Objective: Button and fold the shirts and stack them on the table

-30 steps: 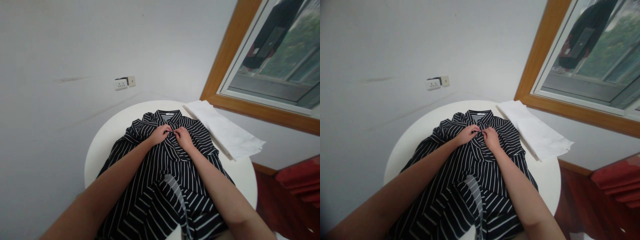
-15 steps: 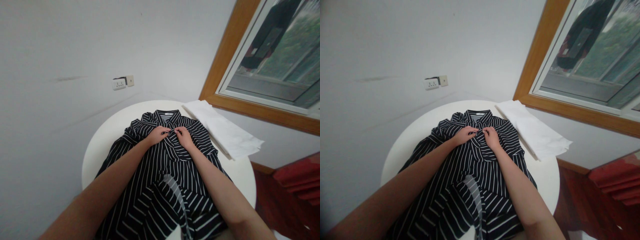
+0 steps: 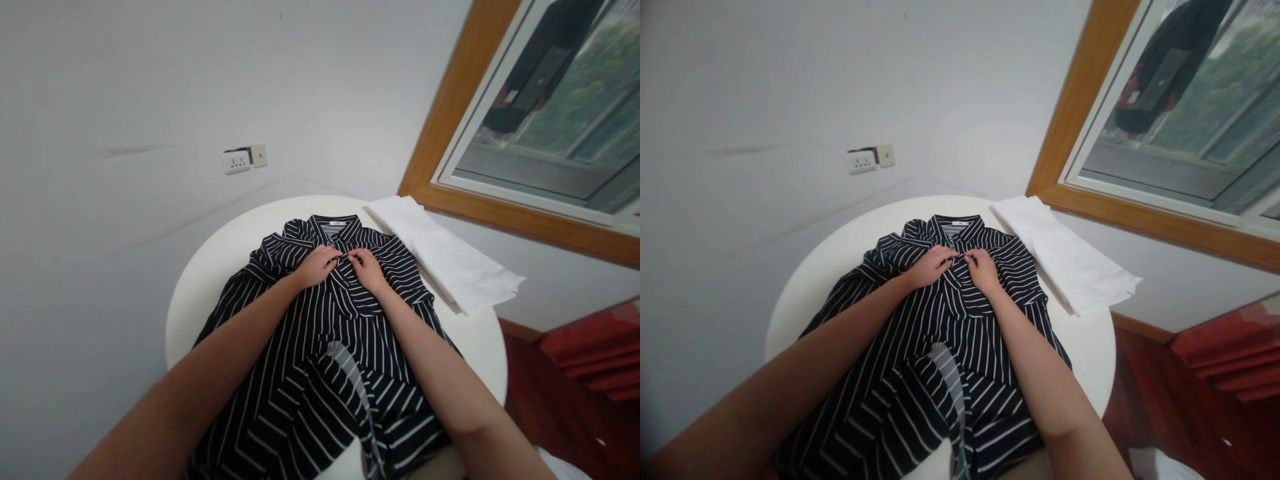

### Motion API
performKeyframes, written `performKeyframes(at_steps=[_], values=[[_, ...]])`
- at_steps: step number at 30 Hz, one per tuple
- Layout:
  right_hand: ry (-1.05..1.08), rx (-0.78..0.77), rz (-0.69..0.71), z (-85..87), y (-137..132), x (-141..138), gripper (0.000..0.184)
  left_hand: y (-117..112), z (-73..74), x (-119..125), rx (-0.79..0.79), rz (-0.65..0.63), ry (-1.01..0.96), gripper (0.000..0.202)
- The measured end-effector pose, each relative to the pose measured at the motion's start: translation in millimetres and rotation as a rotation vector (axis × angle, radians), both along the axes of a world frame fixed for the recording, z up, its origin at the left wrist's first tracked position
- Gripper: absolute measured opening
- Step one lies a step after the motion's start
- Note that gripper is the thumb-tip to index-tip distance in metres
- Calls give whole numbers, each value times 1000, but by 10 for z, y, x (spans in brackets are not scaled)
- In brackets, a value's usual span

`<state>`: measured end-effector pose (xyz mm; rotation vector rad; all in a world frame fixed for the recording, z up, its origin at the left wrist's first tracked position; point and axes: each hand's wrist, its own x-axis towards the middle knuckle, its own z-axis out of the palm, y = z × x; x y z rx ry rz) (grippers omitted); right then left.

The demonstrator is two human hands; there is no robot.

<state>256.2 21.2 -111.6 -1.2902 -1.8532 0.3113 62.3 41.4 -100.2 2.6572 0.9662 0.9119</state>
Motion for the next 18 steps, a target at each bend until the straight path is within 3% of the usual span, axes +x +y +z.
performKeyframes(at_steps=[7, 18], values=[[-12, -10, 4, 4, -2, -1, 17, 31, -11, 3, -73, -18, -5, 26], [-86, -27, 28, 7, -13, -11, 16, -56, 59, 19, 40, 52, 30, 23]])
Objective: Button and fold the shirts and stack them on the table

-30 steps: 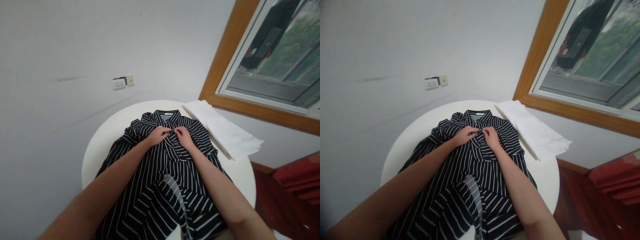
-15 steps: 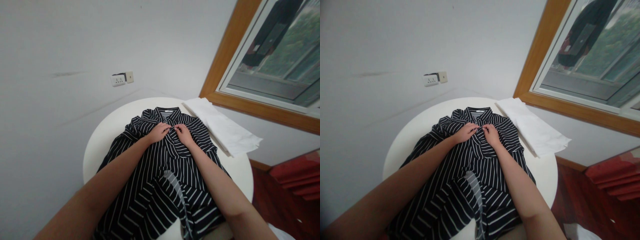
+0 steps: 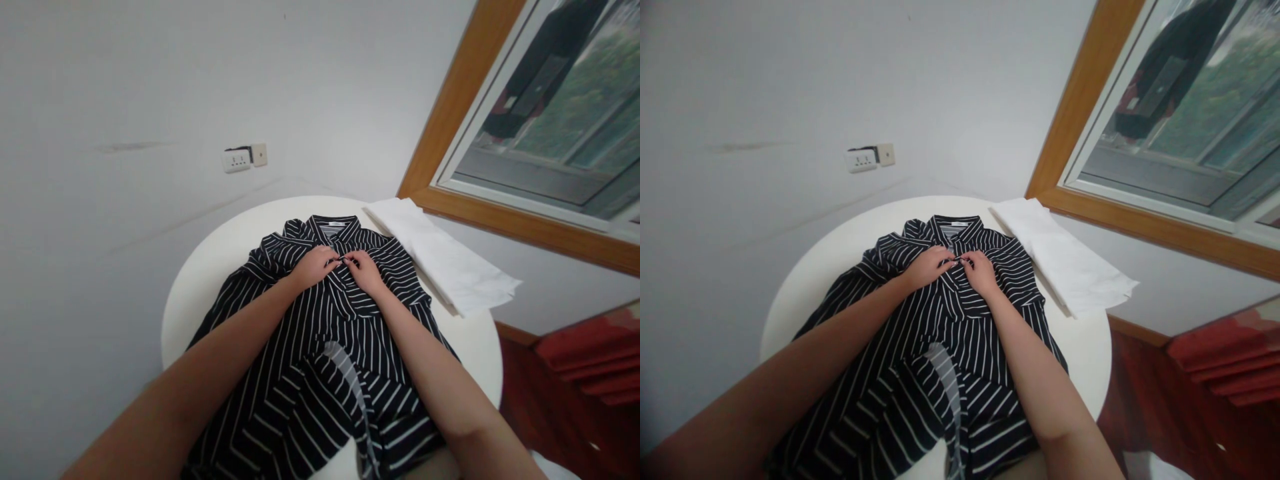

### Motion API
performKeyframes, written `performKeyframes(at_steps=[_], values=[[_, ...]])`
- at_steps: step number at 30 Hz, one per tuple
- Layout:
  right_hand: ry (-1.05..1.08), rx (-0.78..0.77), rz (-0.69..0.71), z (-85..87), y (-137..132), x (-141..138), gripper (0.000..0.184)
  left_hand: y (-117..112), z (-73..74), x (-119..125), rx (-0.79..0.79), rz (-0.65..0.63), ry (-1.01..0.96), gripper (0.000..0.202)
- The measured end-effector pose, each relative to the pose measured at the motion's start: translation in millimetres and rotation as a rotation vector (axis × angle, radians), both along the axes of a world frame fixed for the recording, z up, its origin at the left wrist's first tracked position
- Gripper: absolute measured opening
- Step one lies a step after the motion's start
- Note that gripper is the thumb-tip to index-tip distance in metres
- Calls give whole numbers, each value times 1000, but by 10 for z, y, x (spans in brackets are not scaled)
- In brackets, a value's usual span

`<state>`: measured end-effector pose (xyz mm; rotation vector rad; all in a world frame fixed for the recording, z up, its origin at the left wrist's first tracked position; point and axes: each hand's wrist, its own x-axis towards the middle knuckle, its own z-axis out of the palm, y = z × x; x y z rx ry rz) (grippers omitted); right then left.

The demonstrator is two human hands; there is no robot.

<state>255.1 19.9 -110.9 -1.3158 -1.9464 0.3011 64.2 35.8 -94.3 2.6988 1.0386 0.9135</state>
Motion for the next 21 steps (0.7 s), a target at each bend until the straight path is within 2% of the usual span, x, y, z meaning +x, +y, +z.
performKeyframes(at_steps=[7, 21], values=[[-127, 39, 13, 44, -58, -53, 15, -30, 25, 22, 2, 60, 50, 27], [-159, 41, -4, 51, -74, -88, 14, -91, 63, 70, -7, 130, 137, 21]])
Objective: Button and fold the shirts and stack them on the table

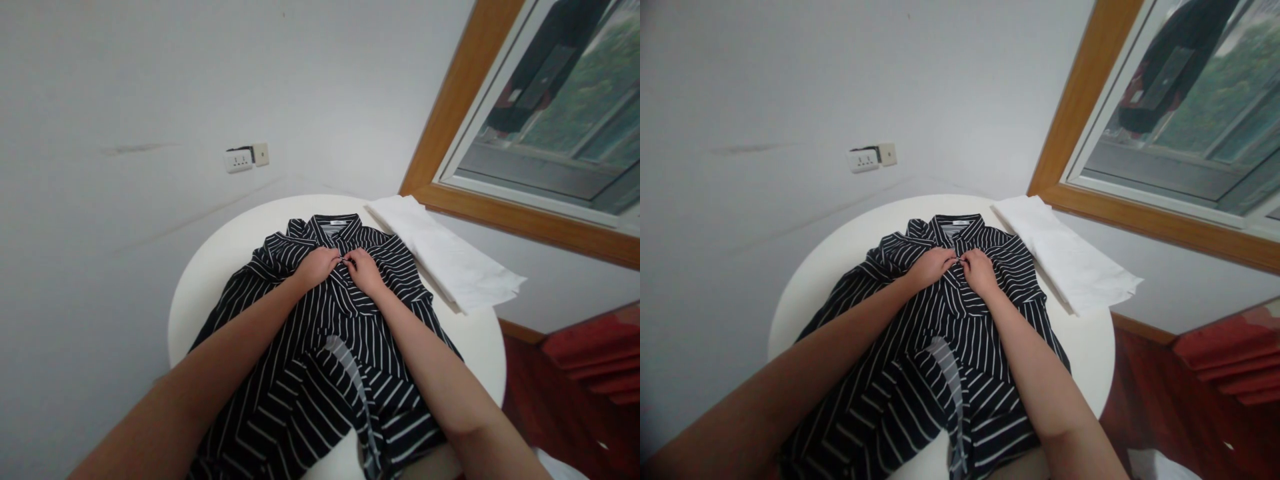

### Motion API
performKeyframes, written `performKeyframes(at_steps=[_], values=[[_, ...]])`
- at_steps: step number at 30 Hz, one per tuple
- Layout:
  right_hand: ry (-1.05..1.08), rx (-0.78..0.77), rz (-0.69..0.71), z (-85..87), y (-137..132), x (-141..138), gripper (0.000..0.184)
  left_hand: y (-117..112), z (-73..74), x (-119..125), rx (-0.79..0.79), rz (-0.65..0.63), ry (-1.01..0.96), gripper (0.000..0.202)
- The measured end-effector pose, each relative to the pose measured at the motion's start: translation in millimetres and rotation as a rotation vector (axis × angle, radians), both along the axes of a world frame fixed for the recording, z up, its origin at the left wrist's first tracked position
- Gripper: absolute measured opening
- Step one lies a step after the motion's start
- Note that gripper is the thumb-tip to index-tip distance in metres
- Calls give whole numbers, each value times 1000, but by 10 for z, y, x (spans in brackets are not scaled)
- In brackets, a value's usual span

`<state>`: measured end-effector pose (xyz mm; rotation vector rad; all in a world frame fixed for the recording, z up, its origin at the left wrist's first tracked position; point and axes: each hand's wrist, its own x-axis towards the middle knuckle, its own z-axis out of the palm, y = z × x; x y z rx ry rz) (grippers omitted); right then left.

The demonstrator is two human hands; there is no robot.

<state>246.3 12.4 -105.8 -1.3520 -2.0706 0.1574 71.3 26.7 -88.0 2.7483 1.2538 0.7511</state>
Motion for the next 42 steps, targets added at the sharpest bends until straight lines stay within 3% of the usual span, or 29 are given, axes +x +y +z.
performKeyframes(at_steps=[11, 21, 30, 37, 42], values=[[46, 35, -6, 1, -1, -4, 19, 45, -26, -37, -5, 99, -6, 26], [167, 130, -153, 20, 108, 396, 14, 207, 43, -301, 98, 139, -30, 28], [258, 139, -264, 13, 380, 283, 11, 437, 28, -213, 62, 290, -62, 24], [252, 107, -219, 4, 460, 311, 10, 80, 133, -57, 264, 163, 15, 20], [232, 97, -142, 13, 502, 348, 12, -69, -72, -18, 19, 53, -153, 29]])
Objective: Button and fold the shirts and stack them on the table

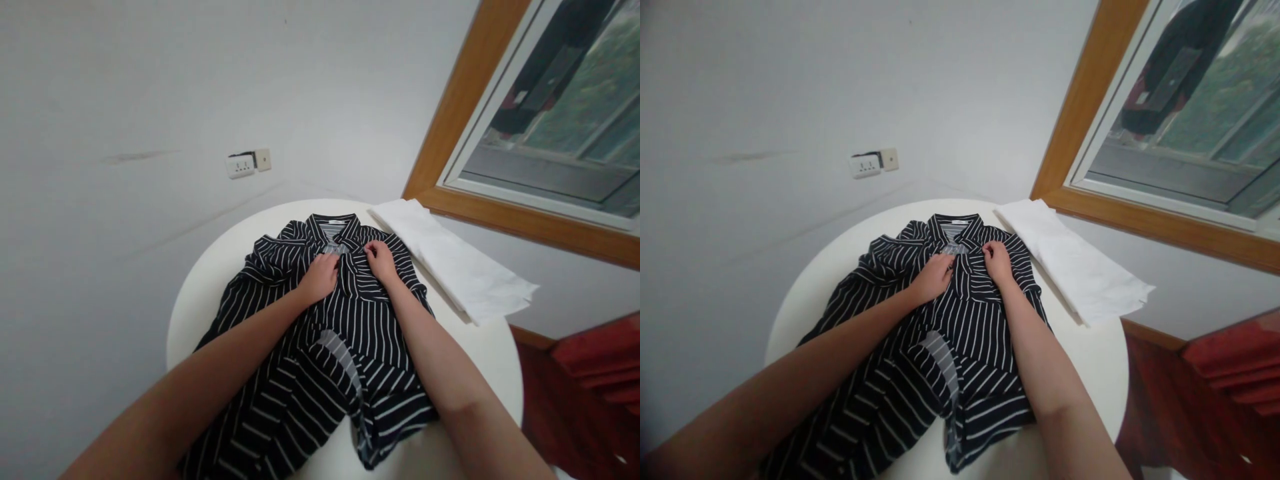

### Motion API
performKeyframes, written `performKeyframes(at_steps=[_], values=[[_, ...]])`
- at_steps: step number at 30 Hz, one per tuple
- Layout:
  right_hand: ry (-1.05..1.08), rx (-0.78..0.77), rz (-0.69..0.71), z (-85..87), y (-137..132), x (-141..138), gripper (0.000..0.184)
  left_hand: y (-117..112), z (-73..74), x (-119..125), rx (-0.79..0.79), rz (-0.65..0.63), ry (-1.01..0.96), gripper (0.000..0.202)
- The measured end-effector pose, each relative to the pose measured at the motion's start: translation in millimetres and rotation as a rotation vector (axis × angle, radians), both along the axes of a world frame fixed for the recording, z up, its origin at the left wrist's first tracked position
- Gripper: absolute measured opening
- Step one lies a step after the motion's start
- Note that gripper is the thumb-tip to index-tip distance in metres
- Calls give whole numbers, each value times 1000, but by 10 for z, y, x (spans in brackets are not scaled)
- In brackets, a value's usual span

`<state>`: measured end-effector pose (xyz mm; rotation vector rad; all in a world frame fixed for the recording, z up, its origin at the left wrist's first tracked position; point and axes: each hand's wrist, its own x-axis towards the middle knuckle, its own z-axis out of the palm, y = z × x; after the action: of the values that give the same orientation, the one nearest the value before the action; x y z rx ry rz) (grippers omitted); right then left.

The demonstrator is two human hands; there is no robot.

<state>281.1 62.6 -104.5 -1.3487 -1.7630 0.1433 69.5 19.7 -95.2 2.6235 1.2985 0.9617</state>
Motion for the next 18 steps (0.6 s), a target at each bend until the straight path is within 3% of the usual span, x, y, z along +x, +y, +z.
performKeyframes(at_steps=[4, 8, 12, 15, 16, 18], values=[[-57, 11, 59, 51, -22, 26, 15, 114, -110, -228, -113, -221, -101, 25], [-197, -1, 46, 84, -75, 112, 25, 228, -89, -449, -130, -389, -54, 19], [-243, 2, -240, 116, -99, 291, 20, 260, -54, -514, -188, -426, 8, 18], [-229, 109, -462, 242, -147, 310, 20, 260, -37, -506, -229, -457, 30, 17], [-234, 156, -456, 304, -181, 261, 21, 259, -34, -499, -233, -467, 21, 18], [-255, 214, -288, 429, -284, 73, 22, 257, -31, -486, -225, -482, -11, 19]])
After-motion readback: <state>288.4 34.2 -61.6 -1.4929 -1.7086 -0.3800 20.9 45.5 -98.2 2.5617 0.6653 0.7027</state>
